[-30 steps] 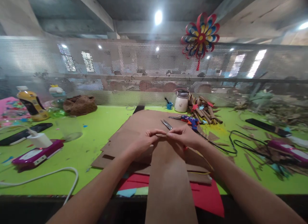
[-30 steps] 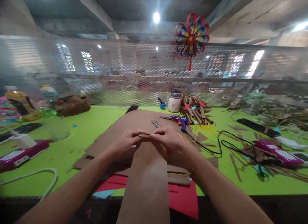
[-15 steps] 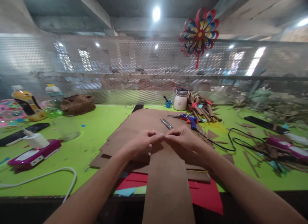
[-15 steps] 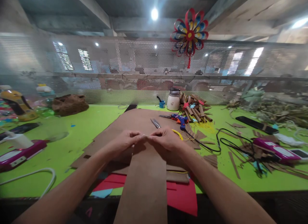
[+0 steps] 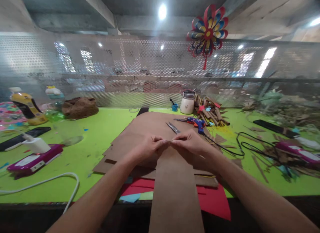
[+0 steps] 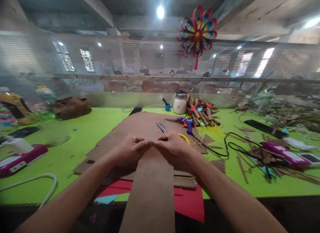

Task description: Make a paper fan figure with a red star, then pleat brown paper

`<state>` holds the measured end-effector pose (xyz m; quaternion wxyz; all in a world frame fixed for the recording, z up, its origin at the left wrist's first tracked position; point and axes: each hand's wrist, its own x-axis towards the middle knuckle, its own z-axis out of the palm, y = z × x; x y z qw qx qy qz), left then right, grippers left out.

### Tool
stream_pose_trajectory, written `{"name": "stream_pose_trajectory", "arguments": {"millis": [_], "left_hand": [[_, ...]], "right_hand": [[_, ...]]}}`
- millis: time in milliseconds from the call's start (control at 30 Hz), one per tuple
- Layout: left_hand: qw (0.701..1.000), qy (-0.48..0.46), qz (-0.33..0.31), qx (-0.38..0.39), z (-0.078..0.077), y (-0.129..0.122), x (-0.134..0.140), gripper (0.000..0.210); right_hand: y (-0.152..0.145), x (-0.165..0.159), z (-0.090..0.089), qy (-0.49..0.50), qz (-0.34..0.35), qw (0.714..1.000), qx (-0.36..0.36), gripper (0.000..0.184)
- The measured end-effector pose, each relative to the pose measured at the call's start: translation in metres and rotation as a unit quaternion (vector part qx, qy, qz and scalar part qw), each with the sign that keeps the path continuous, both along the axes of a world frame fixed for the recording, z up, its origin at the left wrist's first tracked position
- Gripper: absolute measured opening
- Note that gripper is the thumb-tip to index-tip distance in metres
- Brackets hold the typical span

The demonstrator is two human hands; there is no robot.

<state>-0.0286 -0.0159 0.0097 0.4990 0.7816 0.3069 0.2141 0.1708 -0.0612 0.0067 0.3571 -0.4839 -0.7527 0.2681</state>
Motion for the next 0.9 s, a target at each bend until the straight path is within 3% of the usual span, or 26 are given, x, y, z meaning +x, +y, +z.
{"name": "stream_pose_trajectory", "arguments": {"millis": [233,433,633,900], "left_hand": [[1.0,0.005,-0.017,0.015,-0.0046,0.0022,0.0012,0.039],[0.999,0.023,-0.03,0.023,-0.0045,0.0029,0.0046,0.041],[0.999,0.024,-0.042,-0.008,-0.0053,0.0017,0.007,0.04],[0.996,0.007,-0.014,-0.082,-0.0036,-0.0025,0.0078,0.034]], "right_hand": [[0.0003,0.0037,-0.0017,0.019,-0.006,0.999,-0.038,0.028],[0.0024,0.0083,0.0031,-0.025,0.022,0.992,-0.119,0.033],[0.004,0.0073,0.0045,-0.069,0.035,0.995,-0.061,0.031],[0.0089,0.007,-0.0021,-0.034,0.024,0.998,-0.049,0.032]]}}
